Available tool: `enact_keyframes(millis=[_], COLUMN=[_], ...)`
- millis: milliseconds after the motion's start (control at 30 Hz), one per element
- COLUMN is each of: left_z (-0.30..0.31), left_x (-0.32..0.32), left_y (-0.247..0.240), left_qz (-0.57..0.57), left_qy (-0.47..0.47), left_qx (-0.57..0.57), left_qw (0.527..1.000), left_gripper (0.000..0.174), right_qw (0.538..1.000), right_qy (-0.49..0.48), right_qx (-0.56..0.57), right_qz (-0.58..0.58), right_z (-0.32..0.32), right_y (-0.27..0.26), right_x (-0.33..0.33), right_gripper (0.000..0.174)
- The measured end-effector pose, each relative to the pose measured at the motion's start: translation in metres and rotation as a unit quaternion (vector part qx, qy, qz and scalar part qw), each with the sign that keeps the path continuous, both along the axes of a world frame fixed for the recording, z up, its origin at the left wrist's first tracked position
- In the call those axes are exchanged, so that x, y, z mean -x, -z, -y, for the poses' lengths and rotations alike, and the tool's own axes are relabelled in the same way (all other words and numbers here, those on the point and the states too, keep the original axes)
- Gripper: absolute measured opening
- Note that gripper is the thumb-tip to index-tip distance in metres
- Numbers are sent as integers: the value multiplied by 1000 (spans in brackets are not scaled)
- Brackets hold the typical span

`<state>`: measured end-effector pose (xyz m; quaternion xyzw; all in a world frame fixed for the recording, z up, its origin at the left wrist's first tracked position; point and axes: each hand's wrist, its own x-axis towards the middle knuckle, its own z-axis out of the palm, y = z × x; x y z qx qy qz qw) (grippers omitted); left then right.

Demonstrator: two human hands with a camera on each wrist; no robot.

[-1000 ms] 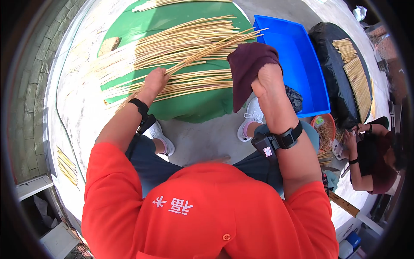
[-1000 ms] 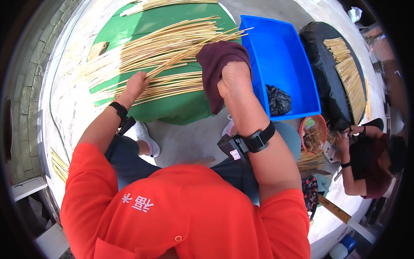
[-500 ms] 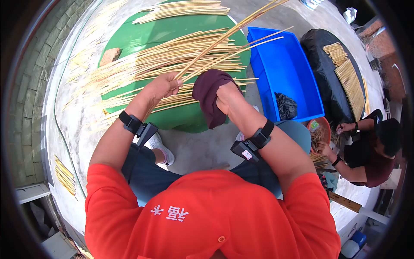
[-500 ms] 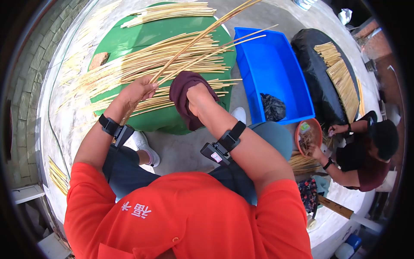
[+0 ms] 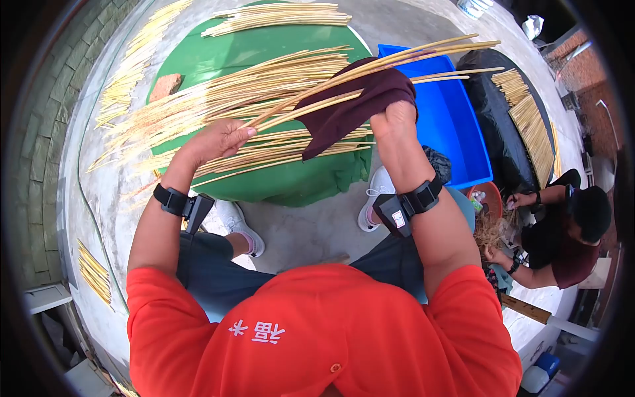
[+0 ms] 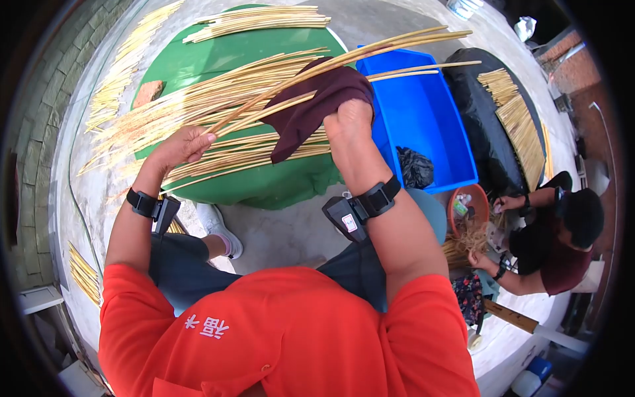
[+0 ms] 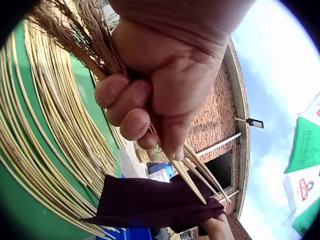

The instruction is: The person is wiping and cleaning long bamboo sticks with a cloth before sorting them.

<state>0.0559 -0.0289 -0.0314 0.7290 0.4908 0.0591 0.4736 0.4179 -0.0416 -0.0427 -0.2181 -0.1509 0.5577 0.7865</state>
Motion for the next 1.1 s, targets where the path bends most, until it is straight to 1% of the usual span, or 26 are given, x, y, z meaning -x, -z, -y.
enact_keyframes(millis=[67, 133, 167, 200, 267, 300, 333, 400, 433, 500, 567, 600, 667, 733, 800, 833, 867, 933, 967, 1000, 1033, 1067, 1100], left_z=[-3, -8, -6, -4, -2, -2, -4, -6, -6, -2, -1, -1, 0, 0, 0, -1, -1, -2, -4, -8, -10, -14, -15], left_x=[18, 56, 78, 99, 125, 129, 130, 131, 131, 127, 123, 121, 117, 112, 104, 100, 96, 90, 90, 88, 82, 73, 62], left_y=[-3, -4, -9, -13, -5, -2, 1, 3, 1, 1, -1, -3, -4, -1, -1, 0, 0, -1, 4, 9, 11, 15, 16], left_qz=[-15, 8, -3, -15, 6, 25, 25, 53, 32, 29, 24, 23, 22, 31, 24, 25, 26, 27, 28, 28, 29, 18, 8], left_qy=[3, -35, -62, -89, -106, -121, -121, -81, -75, -74, -70, -59, -49, -29, -35, -29, -26, -60, -81, -101, -105, -130, -153], left_qx=[-49, -7, 3, 14, 22, 32, 32, 92, 76, 85, 93, 95, 97, 74, 80, 83, 85, 63, 30, -4, -5, -59, -114], left_qw=[999, 999, 998, 996, 994, 992, 992, 991, 994, 993, 993, 993, 994, 996, 996, 996, 996, 996, 996, 994, 994, 990, 982], left_gripper=[43, 42, 39, 35, 33, 31, 31, 30, 30, 30, 30, 30, 30, 29, 30, 31, 33, 34, 34, 33, 33, 33, 33], right_qw=[997, 991, 992, 995, 986, 985, 966, 924, 954, 972, 959, 959, 985, 983, 973, 969, 969, 971, 971, 972, 972, 972, 981], right_qy=[79, 129, 121, 88, 150, 152, 171, 183, 194, 199, 164, 163, 102, 90, 74, 95, 91, 159, 157, 136, 125, 115, 62], right_qx=[0, 42, 24, 26, 70, 71, 67, 63, 76, 88, 142, 142, 95, 114, 174, 179, 178, 150, 95, 30, 20, 10, -11], right_qz=[8, 24, -8, -31, 34, 33, 185, 331, 213, 94, 182, 182, 101, 113, 136, 144, 143, 91, 155, 187, 196, 205, 181], right_z=[-11, -1, -4, -3, 2, 6, 10, 11, 10, 6, -2, -5, -11, 1, 8, 1, -2, -7, -8, -5, -5, -4, -1], right_y=[7, -11, -6, -5, -13, -8, -5, -4, -7, -9, 2, 8, 22, 16, 5, 18, 22, 30, 35, 33, 29, 25, 24], right_x=[-24, -44, -64, -86, -83, -84, -85, -81, -76, -74, -83, -80, -73, -44, -17, -19, -22, -37, -50, -59, -55, -50, -39], right_gripper=[13, 14, 16, 17, 20, 20, 18, 17, 15, 14, 10, 10, 7, 6, 10, 10, 10, 5, 6, 8, 7, 7, 5])
